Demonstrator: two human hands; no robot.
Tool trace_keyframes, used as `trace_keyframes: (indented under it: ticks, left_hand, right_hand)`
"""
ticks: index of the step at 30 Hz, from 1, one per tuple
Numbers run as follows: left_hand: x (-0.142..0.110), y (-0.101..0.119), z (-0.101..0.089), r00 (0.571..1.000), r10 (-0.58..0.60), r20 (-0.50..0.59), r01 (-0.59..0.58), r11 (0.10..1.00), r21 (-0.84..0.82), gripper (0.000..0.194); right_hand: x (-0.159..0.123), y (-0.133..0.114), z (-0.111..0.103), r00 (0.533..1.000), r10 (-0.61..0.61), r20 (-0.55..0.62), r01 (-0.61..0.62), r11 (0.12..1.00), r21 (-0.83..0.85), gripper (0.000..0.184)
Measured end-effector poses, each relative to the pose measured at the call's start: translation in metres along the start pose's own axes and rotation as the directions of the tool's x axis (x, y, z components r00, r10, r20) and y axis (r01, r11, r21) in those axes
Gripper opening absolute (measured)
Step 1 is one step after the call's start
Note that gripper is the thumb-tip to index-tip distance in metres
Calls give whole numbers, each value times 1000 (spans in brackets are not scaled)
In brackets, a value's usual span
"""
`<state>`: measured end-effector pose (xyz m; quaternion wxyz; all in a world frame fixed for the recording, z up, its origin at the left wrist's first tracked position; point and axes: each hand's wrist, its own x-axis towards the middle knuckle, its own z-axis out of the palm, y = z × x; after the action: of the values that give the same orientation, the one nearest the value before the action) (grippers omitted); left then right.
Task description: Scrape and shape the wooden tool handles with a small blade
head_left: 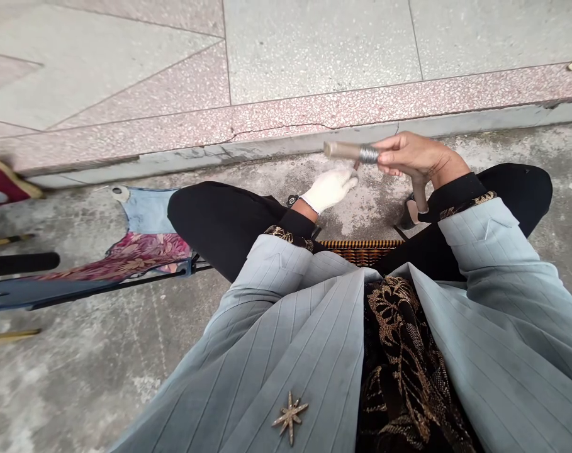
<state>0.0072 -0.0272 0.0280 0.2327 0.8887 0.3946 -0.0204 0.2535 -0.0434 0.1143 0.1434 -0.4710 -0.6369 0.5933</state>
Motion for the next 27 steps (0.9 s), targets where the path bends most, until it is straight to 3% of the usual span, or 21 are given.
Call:
trace_keyframes:
  ticks: [2, 5, 9, 12, 15, 17, 19, 22, 27]
  left_hand:
    - [-1, 4, -2, 1000, -11, 18, 11, 1000, 1, 41]
    - [-3, 11, -3, 997, 31, 64, -32, 999, 14, 40]
    - [-4, 17, 1, 995, 43, 91, -53, 993, 109, 41]
    - [-5, 16, 1, 995, 44, 92, -60, 981, 183, 40]
    - [-8, 16, -2, 996, 41, 85, -61, 967, 248, 39]
    - [-9, 17, -6, 995, 44, 94, -68, 958, 278, 39]
    - [-11, 18, -10, 993, 56, 108, -85, 953, 292, 37]
    - [-13, 20, -14, 993, 69, 100, -95, 952, 289, 38]
    - [-12, 16, -12, 991, 118, 56, -127, 967, 219, 38]
  right_hand:
    - [2, 1, 2, 980, 16, -200, -14, 1000, 9, 78]
    - [13, 13, 4, 929, 87, -359, -120, 990, -72, 79]
    - [30, 34, 1, 892, 182, -413, -289, 933, -214, 74]
    - [34, 35, -1, 879, 246, -408, -403, 841, -361, 60]
    - [32, 29, 1, 899, 312, -309, -437, 694, -572, 44]
    - [30, 27, 4, 891, 422, -167, -424, 644, -637, 40]
    - [29, 27, 7, 862, 507, 18, -381, 672, -635, 38]
    - [27, 30, 11, 825, 503, 258, -289, 768, -572, 42]
    - [23, 23, 14, 776, 420, 470, -225, 881, -417, 52]
